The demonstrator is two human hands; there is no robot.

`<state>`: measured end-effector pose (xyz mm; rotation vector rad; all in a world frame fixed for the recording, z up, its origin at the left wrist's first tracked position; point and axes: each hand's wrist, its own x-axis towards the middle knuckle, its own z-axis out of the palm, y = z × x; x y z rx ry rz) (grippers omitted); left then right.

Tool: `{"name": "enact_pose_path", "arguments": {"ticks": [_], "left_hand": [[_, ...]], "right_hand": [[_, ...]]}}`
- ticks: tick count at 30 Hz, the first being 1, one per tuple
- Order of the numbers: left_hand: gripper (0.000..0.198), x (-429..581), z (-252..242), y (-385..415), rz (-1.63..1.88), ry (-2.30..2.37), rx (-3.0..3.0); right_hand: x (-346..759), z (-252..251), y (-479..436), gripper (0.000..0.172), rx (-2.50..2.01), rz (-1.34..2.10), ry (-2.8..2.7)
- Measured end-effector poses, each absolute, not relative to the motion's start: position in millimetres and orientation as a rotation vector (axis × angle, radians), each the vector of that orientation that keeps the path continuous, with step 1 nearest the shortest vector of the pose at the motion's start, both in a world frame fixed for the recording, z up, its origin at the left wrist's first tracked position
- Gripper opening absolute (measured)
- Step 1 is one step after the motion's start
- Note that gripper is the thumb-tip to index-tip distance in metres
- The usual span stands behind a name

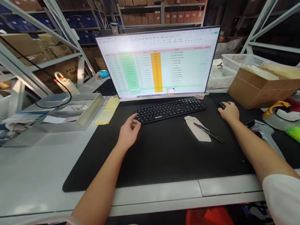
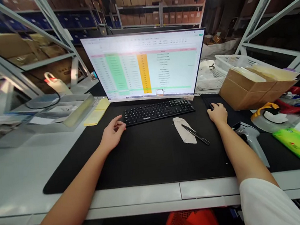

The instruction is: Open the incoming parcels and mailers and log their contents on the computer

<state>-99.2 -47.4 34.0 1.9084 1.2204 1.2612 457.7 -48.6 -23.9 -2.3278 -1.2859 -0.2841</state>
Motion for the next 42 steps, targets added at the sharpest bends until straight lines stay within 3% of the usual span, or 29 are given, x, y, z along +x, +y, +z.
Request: {"name": "enact_pose_path", "arguments": {"ticks": [9,29,42], "left_hand": [[0.051,-90.0,38.5,-64.5,0.819,1.188,2.293],[0.034,-84.0,33.3,-65.9,0.609,1.180,2.389],[0.034,-86.9,29.9,-62.4,0.595,1.189,2.388]], "right_hand": [[457.7,-22.9,-50.5,0.062,-2.306,-0.308,-1.275],[474.6,-37.0,-35.9,0.056,-2.194,-0.295,-1.402],[470.5,-32.0,-37.6,0.063,-2.287,-0.232,-1.308]]}}
